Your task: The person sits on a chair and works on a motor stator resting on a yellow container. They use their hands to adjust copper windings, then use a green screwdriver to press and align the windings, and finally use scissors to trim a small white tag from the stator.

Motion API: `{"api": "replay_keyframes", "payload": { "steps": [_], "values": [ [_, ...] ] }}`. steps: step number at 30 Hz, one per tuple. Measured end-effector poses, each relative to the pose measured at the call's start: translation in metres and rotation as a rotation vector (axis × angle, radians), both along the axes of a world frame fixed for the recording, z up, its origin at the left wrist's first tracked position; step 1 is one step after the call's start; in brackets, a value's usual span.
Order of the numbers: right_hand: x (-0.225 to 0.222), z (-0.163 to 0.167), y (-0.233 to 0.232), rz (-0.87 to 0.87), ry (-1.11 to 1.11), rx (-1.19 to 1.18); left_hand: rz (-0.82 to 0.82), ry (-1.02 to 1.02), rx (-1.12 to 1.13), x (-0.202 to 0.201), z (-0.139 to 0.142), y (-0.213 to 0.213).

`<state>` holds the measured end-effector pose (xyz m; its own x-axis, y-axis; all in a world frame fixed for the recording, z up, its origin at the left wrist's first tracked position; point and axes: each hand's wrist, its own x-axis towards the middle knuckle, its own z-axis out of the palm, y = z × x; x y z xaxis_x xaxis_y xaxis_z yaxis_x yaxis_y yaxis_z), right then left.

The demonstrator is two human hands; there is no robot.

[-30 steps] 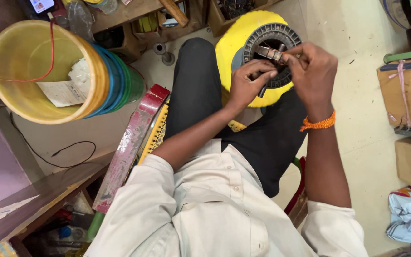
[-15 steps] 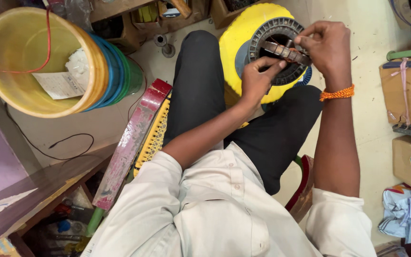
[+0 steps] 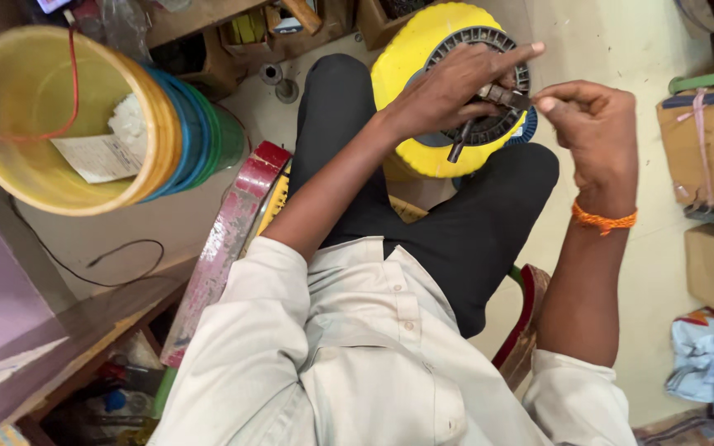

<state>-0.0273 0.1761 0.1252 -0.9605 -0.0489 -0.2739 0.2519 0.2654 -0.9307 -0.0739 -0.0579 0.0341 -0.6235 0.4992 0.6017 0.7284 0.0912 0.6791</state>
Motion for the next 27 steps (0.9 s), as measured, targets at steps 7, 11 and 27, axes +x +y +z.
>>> {"api": "replay_keyframes", "payload": {
  "steps": [7,11,27],
  "values": [
    [0.022,-0.015,-0.021,0.02,0.144,0.225,-0.039,-0.078,0.007,-0.001,0.0,0.001],
    [0.036,-0.034,-0.035,0.139,0.415,0.467,-0.063,-0.024,-0.019,-0.006,-0.006,-0.001],
    [0.063,-0.011,0.01,0.119,0.39,0.452,0.394,0.429,-0.11,0.049,-0.033,-0.001]
  ]
}}
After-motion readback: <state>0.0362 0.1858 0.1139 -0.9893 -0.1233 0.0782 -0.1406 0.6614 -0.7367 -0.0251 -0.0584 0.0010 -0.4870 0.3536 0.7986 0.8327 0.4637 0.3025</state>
